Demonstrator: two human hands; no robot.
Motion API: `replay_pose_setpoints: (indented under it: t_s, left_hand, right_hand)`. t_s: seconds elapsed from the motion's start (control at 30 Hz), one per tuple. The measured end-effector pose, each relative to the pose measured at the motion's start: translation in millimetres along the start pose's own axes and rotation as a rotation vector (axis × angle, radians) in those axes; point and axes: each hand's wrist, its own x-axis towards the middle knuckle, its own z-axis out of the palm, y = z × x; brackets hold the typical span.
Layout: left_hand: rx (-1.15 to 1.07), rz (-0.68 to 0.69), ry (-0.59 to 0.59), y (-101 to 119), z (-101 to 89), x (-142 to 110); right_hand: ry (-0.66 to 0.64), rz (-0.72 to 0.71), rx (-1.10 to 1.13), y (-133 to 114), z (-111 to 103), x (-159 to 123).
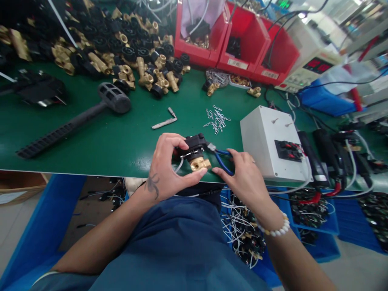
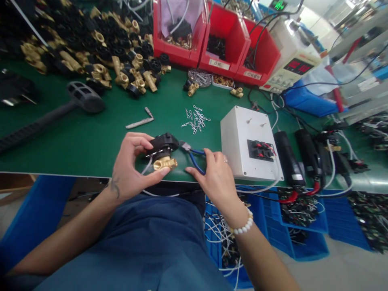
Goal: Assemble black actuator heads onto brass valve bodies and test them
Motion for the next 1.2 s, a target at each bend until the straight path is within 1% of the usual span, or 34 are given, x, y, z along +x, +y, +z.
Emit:
replay_pose_setpoints:
  t_s: [0.03,0.07,0.1,0.13,0.17,0.23,0.27,0.3,0.37,0.47,0.53,0.67,0.73,0.87,1.03,1.2]
  left_hand:
    - [0.026,0.021,-0.009,2.3,-0.8,0.0]
    - [0.041,0.047,-0.023,5.1,-1.4,0.1]
    - [0.047,0.073,-0.040,8.2,-1.9,0.3]
    - [0.049,0.098,-0.057,11.5,-2.2,0.5]
    - [0.053,0.123,-0.073,15.0,-2.3,0.8]
    - [0.072,0.171,-0.092,21.6,-2.6,1.4]
    - [0.085,0.193,-0.097,24.5,-3.0,1.7]
    - [0.100,0.213,-0.099,26.9,-3.6,1.9]
    - [0.128,0.238,-0.115,30.3,-5.9,2.2]
    - [0.176,0.267,-0.166,32.8,-11.5,3.0]
    - [0.198,0.292,-0.204,34.0,-15.8,4.3]
    - [0.195,0.299,-0.261,38.0,-21.1,9.1]
    - [0.202,0.286,-0.242,40.9,-20.9,11.2]
    - [0.207,0.288,-0.166,46.2,-16.6,12.5]
    - [0.209,0.281,-0.126,49.6,-12.6,10.3]
    - [0.205,0.252,-0.121,51.3,-9.9,6.9]
  right_hand:
    - [0.028,-0.026,0.000,-0.8,-0.5,-0.4]
    - [0.057,-0.048,0.049,-3.3,-2.0,-0.9]
    - [0.073,-0.060,0.156,-7.4,-4.4,-1.5]
    - [0.061,-0.057,0.313,-12.9,-7.2,-2.1]
    - [0.019,-0.043,0.500,-19.4,-9.9,-2.7]
    - [-0.105,0.022,0.864,-32.7,-13.8,-3.6]
    - [-0.154,0.064,1.006,-38.4,-14.5,-3.9]
    - [-0.184,0.101,1.112,-42.9,-14.3,-3.9]
    - [-0.216,0.153,1.254,-48.3,-12.3,-3.7]
    - [-0.275,0.154,1.408,-50.1,-8.8,-3.8]
    - [-0.279,0.153,1.467,-50.5,-7.5,-4.5]
    - [-0.233,0.182,1.507,-53.5,-6.8,-7.2]
    - [-0.190,0.183,1.510,-55.9,-6.1,-8.7]
    - [-0.117,0.202,1.520,-61.0,-4.8,-11.3]
    - [-0.111,0.232,1.507,-63.5,-4.0,-13.6]
    - [-0.109,0.243,1.557,-63.6,-1.8,-14.0]
